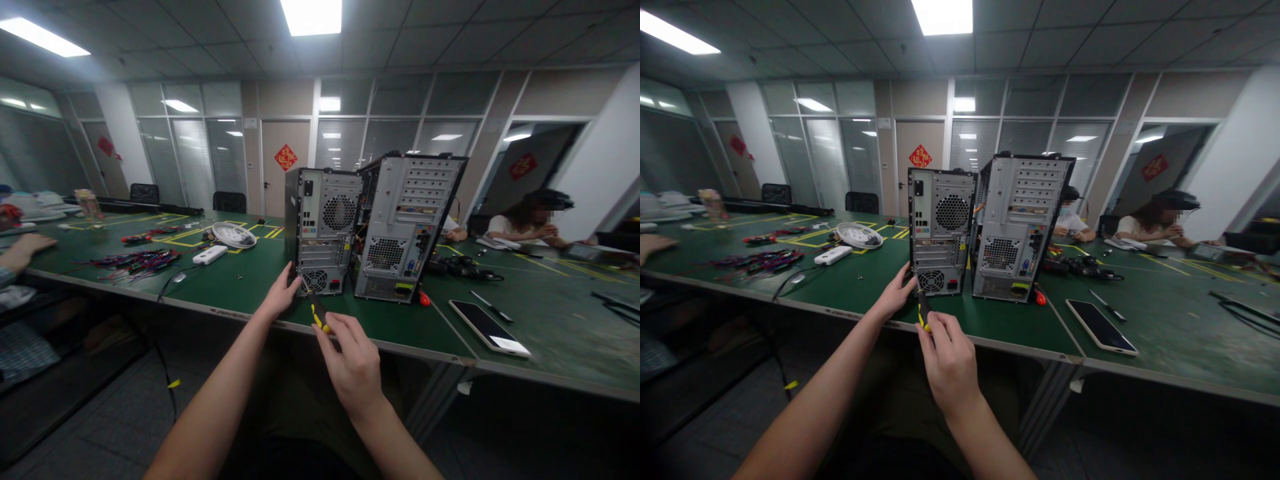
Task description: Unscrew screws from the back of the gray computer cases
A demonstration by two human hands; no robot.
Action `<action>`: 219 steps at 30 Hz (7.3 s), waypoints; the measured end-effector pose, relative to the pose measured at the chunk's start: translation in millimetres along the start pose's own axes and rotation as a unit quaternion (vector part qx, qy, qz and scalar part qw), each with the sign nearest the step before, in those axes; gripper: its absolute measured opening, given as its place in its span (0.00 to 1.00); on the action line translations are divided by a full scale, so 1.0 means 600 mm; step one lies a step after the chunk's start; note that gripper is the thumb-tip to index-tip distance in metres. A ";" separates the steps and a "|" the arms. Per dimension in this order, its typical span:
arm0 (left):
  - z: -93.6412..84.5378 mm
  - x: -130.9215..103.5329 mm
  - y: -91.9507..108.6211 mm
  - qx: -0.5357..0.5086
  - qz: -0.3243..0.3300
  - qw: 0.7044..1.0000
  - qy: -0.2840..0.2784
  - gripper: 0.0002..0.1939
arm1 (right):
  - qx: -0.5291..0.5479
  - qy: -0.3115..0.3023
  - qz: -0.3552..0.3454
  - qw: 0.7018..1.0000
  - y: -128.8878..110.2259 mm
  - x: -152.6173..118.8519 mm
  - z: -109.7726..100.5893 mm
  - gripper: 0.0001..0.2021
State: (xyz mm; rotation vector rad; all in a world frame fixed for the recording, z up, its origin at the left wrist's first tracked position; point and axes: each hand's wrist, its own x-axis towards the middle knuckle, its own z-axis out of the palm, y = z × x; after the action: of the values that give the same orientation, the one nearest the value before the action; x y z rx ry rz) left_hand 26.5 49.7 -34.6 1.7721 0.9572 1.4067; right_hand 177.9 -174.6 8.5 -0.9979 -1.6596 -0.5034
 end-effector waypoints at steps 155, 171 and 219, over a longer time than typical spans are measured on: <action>0.002 0.001 -0.010 -0.017 0.007 1.000 -0.002 0.41 | 0.006 -0.014 0.028 0.999 -0.001 -0.002 0.000 0.09; 0.001 0.000 -0.004 -0.023 -0.002 1.000 -0.007 0.42 | 0.007 -0.012 0.019 1.000 0.000 0.000 -0.001 0.13; 0.001 0.000 -0.008 -0.017 0.003 1.000 0.001 0.41 | 0.020 -0.006 0.029 0.999 -0.002 0.005 -0.005 0.08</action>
State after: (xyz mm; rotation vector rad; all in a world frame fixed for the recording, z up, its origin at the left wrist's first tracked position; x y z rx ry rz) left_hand 26.6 52.1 -38.6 1.7498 0.9248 1.4201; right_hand 178.5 -176.3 12.3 -1.0178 -1.6417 -0.4245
